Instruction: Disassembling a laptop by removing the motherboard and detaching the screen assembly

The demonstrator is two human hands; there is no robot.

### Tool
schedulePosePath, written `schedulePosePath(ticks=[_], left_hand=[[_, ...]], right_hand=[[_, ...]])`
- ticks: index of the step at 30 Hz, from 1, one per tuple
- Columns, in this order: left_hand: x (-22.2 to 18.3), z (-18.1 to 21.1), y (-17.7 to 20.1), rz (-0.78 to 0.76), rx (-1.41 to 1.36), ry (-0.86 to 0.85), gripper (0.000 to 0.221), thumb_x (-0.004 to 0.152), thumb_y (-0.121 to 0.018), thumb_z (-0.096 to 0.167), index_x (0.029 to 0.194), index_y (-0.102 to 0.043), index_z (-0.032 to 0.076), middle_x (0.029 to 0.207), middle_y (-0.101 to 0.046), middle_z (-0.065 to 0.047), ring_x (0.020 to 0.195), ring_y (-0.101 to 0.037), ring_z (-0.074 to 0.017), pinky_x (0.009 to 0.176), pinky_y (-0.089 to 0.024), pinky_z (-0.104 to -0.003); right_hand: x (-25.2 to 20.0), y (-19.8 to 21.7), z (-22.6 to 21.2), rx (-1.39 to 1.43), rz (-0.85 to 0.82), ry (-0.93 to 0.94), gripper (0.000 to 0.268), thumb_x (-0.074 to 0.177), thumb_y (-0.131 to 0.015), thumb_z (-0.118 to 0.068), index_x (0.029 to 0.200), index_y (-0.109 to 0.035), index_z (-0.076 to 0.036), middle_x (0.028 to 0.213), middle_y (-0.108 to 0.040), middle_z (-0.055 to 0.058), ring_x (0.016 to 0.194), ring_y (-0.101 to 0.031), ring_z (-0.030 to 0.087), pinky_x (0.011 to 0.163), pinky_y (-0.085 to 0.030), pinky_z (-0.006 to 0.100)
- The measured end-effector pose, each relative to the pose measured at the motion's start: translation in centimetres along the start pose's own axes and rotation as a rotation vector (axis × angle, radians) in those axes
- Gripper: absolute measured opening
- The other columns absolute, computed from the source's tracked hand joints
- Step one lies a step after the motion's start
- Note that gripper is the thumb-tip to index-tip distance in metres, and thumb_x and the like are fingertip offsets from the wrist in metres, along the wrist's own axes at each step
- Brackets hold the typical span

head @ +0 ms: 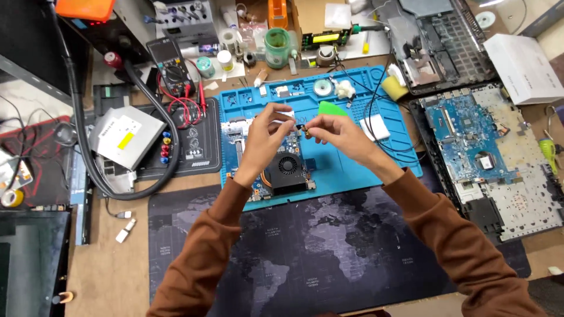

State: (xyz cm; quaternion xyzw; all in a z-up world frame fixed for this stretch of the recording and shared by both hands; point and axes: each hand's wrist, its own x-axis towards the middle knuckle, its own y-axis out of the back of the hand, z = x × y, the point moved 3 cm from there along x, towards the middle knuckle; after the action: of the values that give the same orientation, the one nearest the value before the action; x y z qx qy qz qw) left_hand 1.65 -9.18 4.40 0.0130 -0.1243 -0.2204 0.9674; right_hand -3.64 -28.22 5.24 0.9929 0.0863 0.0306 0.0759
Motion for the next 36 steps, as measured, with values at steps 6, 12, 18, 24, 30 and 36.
schedulePosePath(ticks=[6, 12, 18, 24, 30, 36], left_hand=[[-0.1, 1.1, -0.9, -0.035, 0.027, 0.096, 0.017, 0.097, -0.061, -0.004, 0.109, -0.072, 0.001, 0.091, -0.072, -0.018, 0.078, -0.076, -0.0244, 0.075, -0.066, -0.036], [-0.5, -0.3, -1.5, -0.047, 0.020, 0.076, 0.014, 0.098, -0.065, 0.001, 0.109, -0.072, 0.004, 0.089, -0.073, -0.016, 0.076, -0.075, -0.0207, 0.069, -0.065, -0.034], [-1.1, 0.5, -2.8, -0.071, 0.082, 0.050, 0.013, 0.095, -0.065, 0.001, 0.106, -0.071, 0.005, 0.086, -0.074, -0.016, 0.073, -0.071, -0.0177, 0.068, -0.061, -0.031], [-3.2, 3.6, -2.3, -0.306, 0.603, 0.084, 0.050, 0.092, -0.076, 0.027, 0.132, -0.060, 0.003, 0.113, -0.065, -0.026, 0.106, -0.066, -0.0366, 0.094, -0.054, -0.048], [-6.7, 1.9, -1.7, -0.576, 1.003, -0.026, 0.093, 0.074, -0.089, 0.042, 0.148, -0.045, 0.009, 0.139, -0.047, -0.027, 0.133, -0.046, -0.0420, 0.114, -0.034, -0.053], [-7.2, 1.1, -1.7, -0.562, 1.022, -0.054, 0.083, 0.080, -0.087, 0.029, 0.148, -0.043, 0.006, 0.136, -0.046, -0.027, 0.134, -0.042, -0.0440, 0.116, -0.031, -0.053]], right_hand=[[-0.2, -0.1, 0.5, 0.045, -0.021, -0.075, 0.017, 0.098, -0.067, -0.014, 0.113, -0.072, -0.007, 0.095, -0.074, 0.005, 0.082, -0.066, 0.010, 0.076, -0.054, 0.024], [-0.3, -0.3, 0.2, -0.095, 0.047, -0.038, 0.025, 0.096, -0.073, -0.017, 0.119, -0.070, -0.009, 0.106, -0.075, 0.007, 0.093, -0.071, 0.013, 0.085, -0.059, 0.032], [-1.8, -0.9, 0.5, -0.187, 0.113, -0.011, 0.012, 0.099, -0.069, -0.014, 0.107, -0.075, -0.007, 0.088, -0.076, 0.007, 0.083, -0.072, 0.013, 0.078, -0.060, 0.032], [-2.5, 0.0, 1.3, -0.219, 0.104, -0.071, 0.012, 0.097, -0.069, -0.011, 0.107, -0.074, -0.007, 0.081, -0.078, 0.011, 0.072, -0.074, 0.018, 0.069, -0.059, 0.033], [-2.2, -0.1, 3.5, -0.130, 0.110, -0.212, 0.010, 0.093, -0.072, -0.014, 0.099, -0.072, -0.006, 0.080, -0.077, 0.010, 0.072, -0.071, 0.015, 0.071, -0.059, 0.030], [-2.6, -0.2, 3.8, -0.052, 0.143, -0.255, 0.013, 0.093, -0.073, -0.014, 0.100, -0.073, -0.003, 0.088, -0.077, 0.013, 0.079, -0.070, 0.018, 0.074, -0.059, 0.031]])
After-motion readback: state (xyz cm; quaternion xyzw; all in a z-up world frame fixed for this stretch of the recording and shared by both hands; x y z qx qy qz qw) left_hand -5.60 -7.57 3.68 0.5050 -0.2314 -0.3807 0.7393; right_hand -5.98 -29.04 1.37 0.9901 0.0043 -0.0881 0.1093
